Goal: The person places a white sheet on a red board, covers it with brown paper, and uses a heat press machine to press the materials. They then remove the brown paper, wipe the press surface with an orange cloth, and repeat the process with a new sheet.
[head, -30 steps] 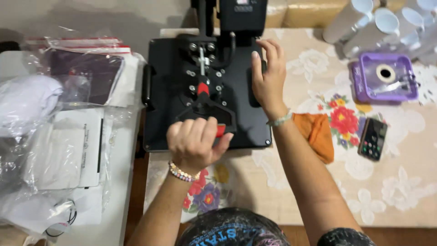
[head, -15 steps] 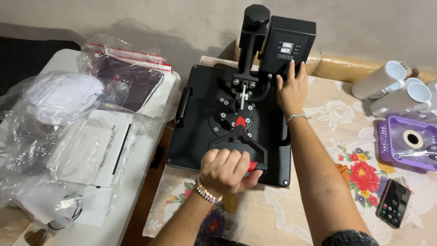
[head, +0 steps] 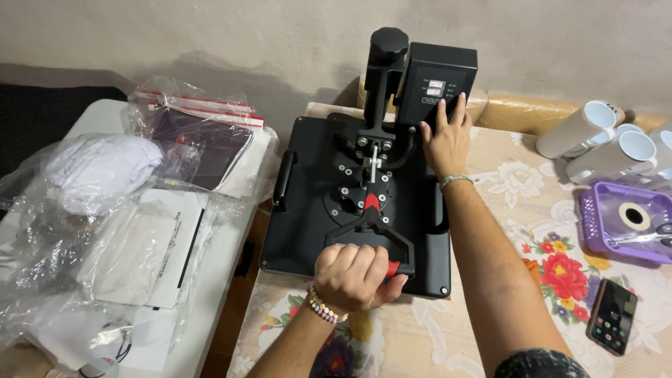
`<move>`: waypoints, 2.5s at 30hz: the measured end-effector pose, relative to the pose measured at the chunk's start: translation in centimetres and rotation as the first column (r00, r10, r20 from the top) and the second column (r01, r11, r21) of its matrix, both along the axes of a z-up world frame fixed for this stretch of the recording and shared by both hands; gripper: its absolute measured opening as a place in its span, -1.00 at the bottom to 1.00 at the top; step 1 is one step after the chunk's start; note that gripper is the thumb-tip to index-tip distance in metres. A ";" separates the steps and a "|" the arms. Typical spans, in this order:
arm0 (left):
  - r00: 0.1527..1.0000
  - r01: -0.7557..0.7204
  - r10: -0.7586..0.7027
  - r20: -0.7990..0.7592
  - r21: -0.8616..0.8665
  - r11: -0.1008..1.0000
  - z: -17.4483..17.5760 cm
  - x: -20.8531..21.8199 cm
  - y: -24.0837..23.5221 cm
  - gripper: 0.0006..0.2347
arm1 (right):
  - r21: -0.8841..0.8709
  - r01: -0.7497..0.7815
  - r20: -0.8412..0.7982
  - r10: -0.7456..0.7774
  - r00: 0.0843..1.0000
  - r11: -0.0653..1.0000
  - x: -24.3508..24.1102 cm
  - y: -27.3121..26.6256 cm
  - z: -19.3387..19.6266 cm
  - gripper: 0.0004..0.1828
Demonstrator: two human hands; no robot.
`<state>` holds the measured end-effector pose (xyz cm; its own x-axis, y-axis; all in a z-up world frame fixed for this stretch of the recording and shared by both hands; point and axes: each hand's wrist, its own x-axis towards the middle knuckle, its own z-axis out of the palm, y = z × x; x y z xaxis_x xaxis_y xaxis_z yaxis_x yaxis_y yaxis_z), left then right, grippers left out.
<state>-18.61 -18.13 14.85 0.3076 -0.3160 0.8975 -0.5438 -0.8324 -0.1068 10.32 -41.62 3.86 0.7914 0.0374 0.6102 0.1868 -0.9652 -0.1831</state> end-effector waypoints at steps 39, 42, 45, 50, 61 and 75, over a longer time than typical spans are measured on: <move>0.992 -0.010 0.005 0.127 0.040 0.999 -4.1 1.5 2.5 -0.51 | 0.248 0.576 -0.271 -0.515 0.813 0.779 -43.5 -18.9 -15.9 -0.27; 0.970 -0.110 0.107 0.217 0.002 0.994 -3.9 1.7 1.9 -0.47 | 0.242 0.718 -0.374 -0.620 0.690 0.653 -41.8 -26.0 -16.6 0.03; 0.963 -0.187 0.186 0.195 -0.012 0.982 -4.7 1.2 2.1 -0.47 | 0.198 0.785 -0.428 -0.668 0.608 0.587 -41.1 -32.1 -18.9 0.27; 0.972 -0.191 0.203 0.120 -0.106 0.976 -4.5 -0.1 0.6 -0.57 | 0.211 0.677 -0.438 -0.551 0.710 0.705 -40.3 -36.2 -18.5 0.34; 0.977 -0.214 0.205 -0.062 -0.279 0.936 -6.6 -0.5 0.6 -0.57 | 0.332 0.413 -0.216 -0.358 0.909 0.848 -38.8 -36.0 -19.7 0.06; 0.956 -0.290 0.259 -0.140 -0.298 0.909 -7.3 -0.9 0.7 -0.53 | 0.127 0.275 -0.561 -0.160 0.812 0.953 -28.2 -34.8 -15.0 -0.02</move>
